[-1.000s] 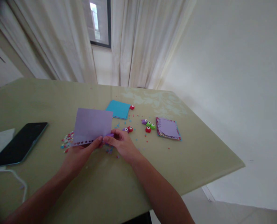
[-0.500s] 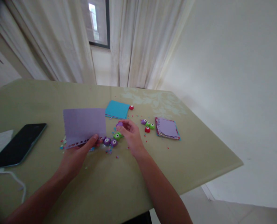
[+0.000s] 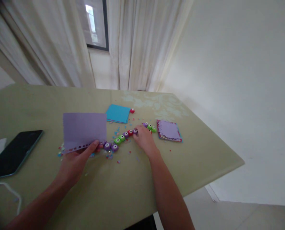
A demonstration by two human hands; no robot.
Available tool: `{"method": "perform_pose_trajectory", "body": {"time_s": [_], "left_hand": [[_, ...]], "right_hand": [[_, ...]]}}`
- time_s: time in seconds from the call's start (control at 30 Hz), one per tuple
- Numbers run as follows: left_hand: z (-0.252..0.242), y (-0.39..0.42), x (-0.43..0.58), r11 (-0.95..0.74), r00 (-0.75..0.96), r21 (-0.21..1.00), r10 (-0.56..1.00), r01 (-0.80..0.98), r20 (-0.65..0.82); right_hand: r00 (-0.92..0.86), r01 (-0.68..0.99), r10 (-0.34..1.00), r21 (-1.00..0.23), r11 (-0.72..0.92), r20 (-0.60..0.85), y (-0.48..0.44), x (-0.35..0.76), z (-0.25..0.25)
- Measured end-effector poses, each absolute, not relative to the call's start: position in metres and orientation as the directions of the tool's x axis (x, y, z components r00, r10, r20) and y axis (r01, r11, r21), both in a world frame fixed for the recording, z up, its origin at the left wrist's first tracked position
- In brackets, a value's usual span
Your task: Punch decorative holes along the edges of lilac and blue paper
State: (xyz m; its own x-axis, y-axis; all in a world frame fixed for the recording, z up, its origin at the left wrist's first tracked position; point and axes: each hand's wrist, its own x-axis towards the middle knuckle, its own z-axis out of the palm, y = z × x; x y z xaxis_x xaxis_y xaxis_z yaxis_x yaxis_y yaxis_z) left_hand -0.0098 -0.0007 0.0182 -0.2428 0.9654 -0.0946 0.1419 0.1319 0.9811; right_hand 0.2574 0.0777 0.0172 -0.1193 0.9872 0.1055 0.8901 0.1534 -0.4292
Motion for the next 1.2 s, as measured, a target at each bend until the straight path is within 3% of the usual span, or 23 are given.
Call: {"method": "perform_pose_trajectory", "body": {"time_s": [0.13,0.27,0.37,0.6,0.77,0.87,0.97,1.07,1.2], "left_hand": [[0.010,0.000,-0.012,0.135,-0.270,0.984,0.958,0.119,-0.099],[0.013,0.000,-0.010,0.140,-0.273,0.985,0.956,0.105,-0.107],[0.022,-0.001,-0.006,0.153,-0.263,0.982,0.957,0.108,-0.120],[0.026,-0.001,-0.007,0.140,-0.251,0.984,0.962,0.107,-0.110],[0.019,0.000,-0.009,0.185,-0.178,0.975,0.971,0.120,-0.162],[0.013,-0.002,-0.006,0.246,0.043,0.957,0.966,0.154,-0.255],[0.006,-0.005,0.000,0.206,0.208,0.962,0.948,0.176,-0.241],[0.004,-0.008,0.004,0.159,0.265,0.968,0.942,0.194,-0.208],[0.009,-0.011,0.004,0.098,0.317,0.964,0.932,0.247,-0.175]], "right_hand": [[-0.019,0.840,0.981,-0.528,0.120,0.192,0.083,0.271,0.024],[0.183,0.933,0.922,-0.357,-0.053,0.340,0.091,0.288,0.024],[0.196,0.955,0.942,-0.273,-0.120,0.273,0.095,0.291,0.017],[0.106,0.968,0.961,-0.247,-0.041,0.256,0.093,0.284,0.016],[-0.010,0.982,0.990,-0.185,0.036,0.138,0.083,0.275,0.024],[-0.095,0.964,0.987,-0.237,0.124,0.133,0.082,0.259,0.019],[-0.176,0.902,0.972,-0.370,0.223,0.157,0.085,0.239,0.010],[-0.237,0.815,0.957,-0.502,0.289,0.165,0.088,0.226,0.001],[-0.187,0.795,0.962,-0.545,0.266,0.197,0.089,0.226,0.000]]}}
